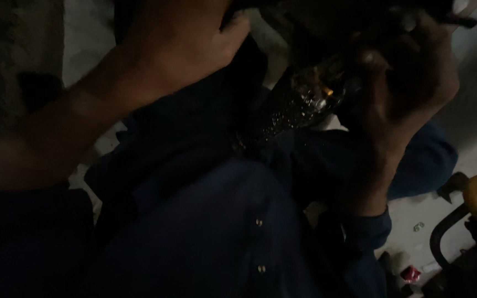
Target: The person sits on the floor holding an ornate metal vase against a padded rest and decorates its surface, using a small punch and a wooden mallet to tap patterns into the metal. They rotate the vase and reposition the punch repeatedly to work on different areas of the body and neck.
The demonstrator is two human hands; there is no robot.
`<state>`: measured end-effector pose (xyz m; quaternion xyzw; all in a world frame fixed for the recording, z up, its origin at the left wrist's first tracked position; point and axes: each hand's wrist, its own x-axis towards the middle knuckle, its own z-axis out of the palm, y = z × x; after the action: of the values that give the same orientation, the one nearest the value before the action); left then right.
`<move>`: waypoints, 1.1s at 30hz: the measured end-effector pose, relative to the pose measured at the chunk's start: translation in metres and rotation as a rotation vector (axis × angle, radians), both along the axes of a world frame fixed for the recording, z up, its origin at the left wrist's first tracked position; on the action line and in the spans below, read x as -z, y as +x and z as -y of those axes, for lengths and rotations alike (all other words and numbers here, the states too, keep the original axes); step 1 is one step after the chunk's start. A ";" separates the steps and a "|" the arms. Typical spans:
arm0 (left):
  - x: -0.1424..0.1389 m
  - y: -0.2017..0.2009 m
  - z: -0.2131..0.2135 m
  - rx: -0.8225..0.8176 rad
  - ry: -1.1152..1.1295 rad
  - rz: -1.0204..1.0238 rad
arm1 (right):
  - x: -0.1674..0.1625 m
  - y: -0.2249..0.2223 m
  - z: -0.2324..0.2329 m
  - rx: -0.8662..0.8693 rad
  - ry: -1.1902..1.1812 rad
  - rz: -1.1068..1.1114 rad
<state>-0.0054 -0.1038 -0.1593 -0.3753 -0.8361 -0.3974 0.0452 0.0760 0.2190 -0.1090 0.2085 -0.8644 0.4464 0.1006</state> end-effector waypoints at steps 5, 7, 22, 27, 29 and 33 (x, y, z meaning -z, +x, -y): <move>0.002 0.004 0.001 -0.010 0.022 0.141 | -0.004 -0.004 0.001 -0.008 0.151 -0.068; 0.008 0.007 0.005 -0.050 -0.023 0.118 | -0.007 -0.003 -0.002 -0.041 0.209 -0.063; 0.009 0.041 0.007 -0.027 0.125 0.197 | 0.027 0.012 -0.043 -0.039 0.022 -0.020; 0.006 0.048 -0.024 0.079 0.254 0.247 | 0.032 -0.006 -0.051 -0.290 -0.043 -0.239; 0.004 0.049 -0.031 0.056 0.194 0.265 | 0.034 -0.006 -0.057 -0.289 -0.015 -0.200; -0.012 0.048 -0.035 -0.077 -0.092 0.254 | 0.030 -0.001 -0.063 -0.221 0.003 -0.217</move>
<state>0.0430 -0.0685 -0.1476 -0.2915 -0.8661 -0.4012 -0.0630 0.0745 0.2817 -0.1386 0.3495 -0.8208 0.4285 0.1432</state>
